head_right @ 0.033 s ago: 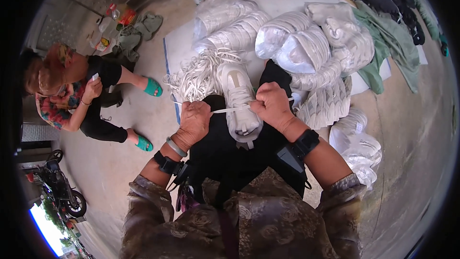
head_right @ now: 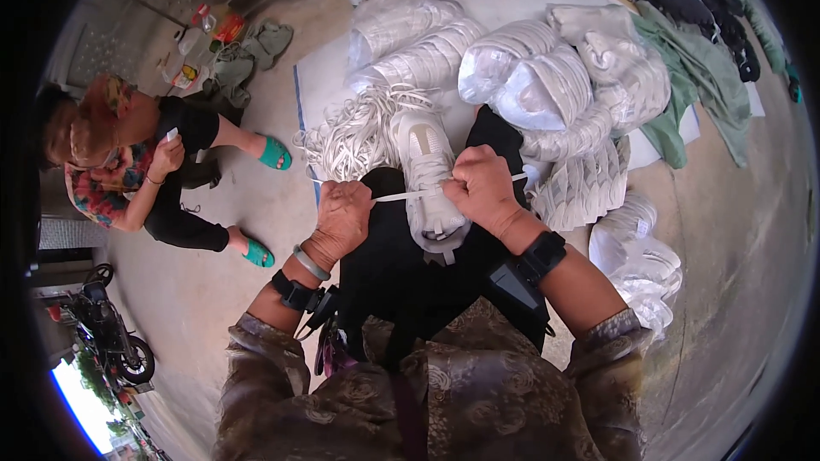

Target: The recorder is lacing white athletic shoes and organizing them into plastic bags.

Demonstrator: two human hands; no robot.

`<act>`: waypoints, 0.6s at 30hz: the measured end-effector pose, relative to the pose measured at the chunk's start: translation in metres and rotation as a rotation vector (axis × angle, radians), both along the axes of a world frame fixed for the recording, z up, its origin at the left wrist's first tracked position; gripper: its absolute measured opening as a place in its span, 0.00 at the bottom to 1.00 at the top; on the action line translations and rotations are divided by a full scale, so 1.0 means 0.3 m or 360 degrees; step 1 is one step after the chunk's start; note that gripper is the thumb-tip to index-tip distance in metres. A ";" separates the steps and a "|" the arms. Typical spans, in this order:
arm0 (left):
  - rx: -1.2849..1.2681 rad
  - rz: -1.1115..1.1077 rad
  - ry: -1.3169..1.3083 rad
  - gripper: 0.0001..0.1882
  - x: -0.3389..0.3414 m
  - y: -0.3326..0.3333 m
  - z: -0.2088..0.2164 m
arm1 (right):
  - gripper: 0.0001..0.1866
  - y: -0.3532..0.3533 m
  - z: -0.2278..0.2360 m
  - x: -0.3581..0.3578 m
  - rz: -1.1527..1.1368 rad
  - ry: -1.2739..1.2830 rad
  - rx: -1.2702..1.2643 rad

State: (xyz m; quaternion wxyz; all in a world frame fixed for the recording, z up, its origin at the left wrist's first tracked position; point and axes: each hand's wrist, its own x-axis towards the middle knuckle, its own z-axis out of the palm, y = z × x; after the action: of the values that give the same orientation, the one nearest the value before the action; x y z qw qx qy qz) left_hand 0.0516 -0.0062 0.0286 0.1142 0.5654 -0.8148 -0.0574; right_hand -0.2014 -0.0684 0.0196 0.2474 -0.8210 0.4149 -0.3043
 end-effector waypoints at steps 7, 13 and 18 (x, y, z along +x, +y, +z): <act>0.0163 0.0387 -0.0223 0.04 0.283 0.139 -0.020 | 0.08 0.018 -0.011 0.077 -0.0074 -0.0044 -0.0135; 0.0120 0.0233 0.0175 0.03 0.251 0.187 -0.095 | 0.05 0.063 -0.003 -0.050 0.0009 0.0158 0.0058; 0.0521 0.0739 0.1732 0.08 0.252 0.158 -0.067 | 0.05 0.027 0.041 -0.114 0.0011 0.0306 -0.0103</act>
State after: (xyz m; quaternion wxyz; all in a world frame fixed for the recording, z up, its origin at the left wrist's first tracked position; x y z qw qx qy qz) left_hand 0.1272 0.0412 0.0084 0.4351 0.6279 -0.4759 -0.4359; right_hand -0.2357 -0.0604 0.0319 0.1809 -0.8554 0.4239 -0.2364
